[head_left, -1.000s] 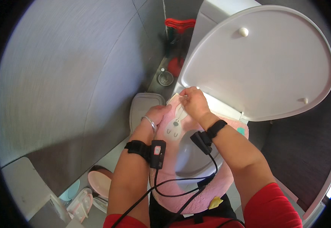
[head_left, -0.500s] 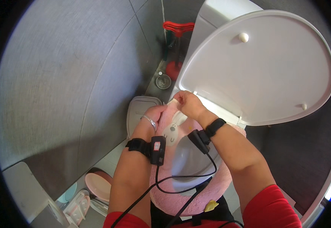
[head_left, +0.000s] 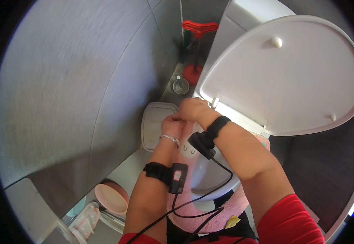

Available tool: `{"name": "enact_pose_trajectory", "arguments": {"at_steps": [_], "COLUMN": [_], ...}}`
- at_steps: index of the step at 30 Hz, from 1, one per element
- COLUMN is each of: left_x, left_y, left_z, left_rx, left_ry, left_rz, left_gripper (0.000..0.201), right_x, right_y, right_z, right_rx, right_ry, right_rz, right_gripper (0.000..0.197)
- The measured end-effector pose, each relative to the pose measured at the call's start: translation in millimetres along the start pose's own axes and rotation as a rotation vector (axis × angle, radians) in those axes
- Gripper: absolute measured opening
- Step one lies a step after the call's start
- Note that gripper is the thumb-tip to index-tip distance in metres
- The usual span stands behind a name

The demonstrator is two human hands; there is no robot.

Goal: Installing a pink plush toilet seat cover and then washing a fabric laundry bag in the sink.

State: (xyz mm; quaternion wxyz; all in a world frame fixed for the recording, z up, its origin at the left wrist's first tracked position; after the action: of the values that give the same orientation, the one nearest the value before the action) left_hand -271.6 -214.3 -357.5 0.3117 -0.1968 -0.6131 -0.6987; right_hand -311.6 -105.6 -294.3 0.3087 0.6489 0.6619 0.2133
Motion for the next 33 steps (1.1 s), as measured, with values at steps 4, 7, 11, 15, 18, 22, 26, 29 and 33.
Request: {"name": "enact_pose_trajectory", "arguments": {"at_steps": [4, 7, 11, 15, 18, 22, 26, 29, 33], "left_x": [4.2, 6.5, 12.7, 7.3, -4.2, -11.1, -28.5, -17.1, -14.3], "left_y": [-3.0, 2.0, 7.9, 2.7, -5.1, -4.2, -8.1, -2.0, 6.5], "left_z": [-9.5, -4.8, 3.9, 1.1, -0.9, -0.2, 5.5, 5.7, 3.6], "left_rx": [0.080, 0.060, 0.039, 0.006, -0.047, -0.115, -0.189, -0.146, -0.137], "left_ry": [-0.053, -0.011, -0.108, -0.224, -0.266, -0.139, 0.090, 0.009, 0.016], "left_rz": [0.055, 0.012, 0.052, 0.081, 0.066, -0.042, -0.223, -0.155, -0.155], "left_gripper": [0.032, 0.035, 0.034, 0.031, 0.029, 0.031, 0.028, 0.027, 0.025], "right_x": [-2.9, -3.0, 0.7, 1.4, 16.1, 12.3, 14.8, 6.8, -6.2], "right_y": [-5.1, -3.6, -1.7, -7.3, -9.5, -11.2, -17.2, -13.3, -9.2], "right_z": [8.6, 5.6, -5.4, -2.8, -7.6, -6.2, 0.8, -2.3, -5.0], "right_rx": [-0.031, 0.000, 0.248, 0.290, 0.298, 0.275, 0.277, 0.394, 0.414], "right_ry": [0.010, 0.032, 0.016, 0.038, 0.003, -0.050, -0.086, -0.010, 0.120], "right_rz": [0.011, 0.057, 0.060, 0.091, 0.167, 0.143, 0.133, 0.104, 0.027], "right_gripper": [0.032, 0.029, 0.023, 0.023, 0.026, 0.022, 0.025, 0.022, 0.023]}}
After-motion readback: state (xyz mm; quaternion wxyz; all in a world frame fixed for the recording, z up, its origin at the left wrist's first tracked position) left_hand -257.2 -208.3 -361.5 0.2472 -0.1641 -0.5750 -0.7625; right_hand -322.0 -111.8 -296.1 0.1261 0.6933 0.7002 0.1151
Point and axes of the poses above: each hand's wrist, its own y-axis away from the middle knuckle, its own z-axis out of the palm, x = y × z, the point moved 10 cm from there along -y, towards the middle knuckle, and after that the axes turned 14 degrees about y, right-handed, at the moved point
